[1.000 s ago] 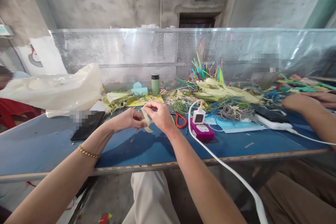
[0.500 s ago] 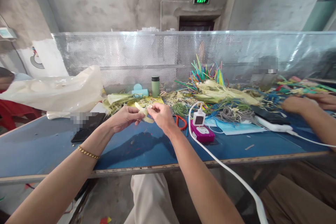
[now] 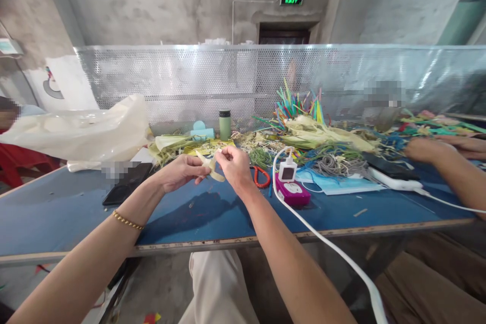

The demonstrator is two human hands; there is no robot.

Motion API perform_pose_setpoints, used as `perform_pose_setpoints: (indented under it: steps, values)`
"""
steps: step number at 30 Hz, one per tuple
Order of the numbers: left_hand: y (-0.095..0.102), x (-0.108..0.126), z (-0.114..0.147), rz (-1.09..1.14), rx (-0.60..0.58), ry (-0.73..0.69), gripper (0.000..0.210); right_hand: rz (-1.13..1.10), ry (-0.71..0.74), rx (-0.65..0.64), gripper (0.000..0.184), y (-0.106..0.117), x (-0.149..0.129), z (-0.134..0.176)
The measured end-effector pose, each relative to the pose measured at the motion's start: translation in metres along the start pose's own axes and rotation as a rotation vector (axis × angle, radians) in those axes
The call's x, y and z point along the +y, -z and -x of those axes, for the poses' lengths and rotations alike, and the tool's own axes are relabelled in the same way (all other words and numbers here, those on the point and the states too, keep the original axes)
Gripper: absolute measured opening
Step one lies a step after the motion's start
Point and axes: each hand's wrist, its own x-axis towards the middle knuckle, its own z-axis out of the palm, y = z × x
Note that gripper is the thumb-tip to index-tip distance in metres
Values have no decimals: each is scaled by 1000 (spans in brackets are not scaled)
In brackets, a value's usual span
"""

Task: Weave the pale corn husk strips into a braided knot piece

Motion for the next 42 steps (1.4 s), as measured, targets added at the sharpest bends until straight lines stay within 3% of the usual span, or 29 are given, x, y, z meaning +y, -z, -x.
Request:
perform_pose_setpoints:
  steps: [5, 12, 17, 23, 31, 38, 42]
  values:
    - [0, -2, -2, 61, 46, -25, 26, -38, -8, -128, 32, -1, 2, 1]
    - [2, -7, -5, 112, 45, -44, 30, -27, 9, -123, 27, -2, 7, 1]
    - [4, -12, -6, 0, 84, -48, 37, 52, 22, -111, 29, 0, 6, -1]
    - [0, -9, -1, -123, -11, 8, 40, 131, 48, -258, 26, 3, 3, 1]
    - [1, -9, 1, -236, -139, 54, 31, 14, 1, -255, 27, 1, 2, 2]
    - [4, -8, -2, 37, -15, 23, 29, -10, -100, -167, 46, 3, 1, -1]
    - [4, -8, -4, 139, 65, -11, 31, -7, -86, -184, 36, 3, 0, 0]
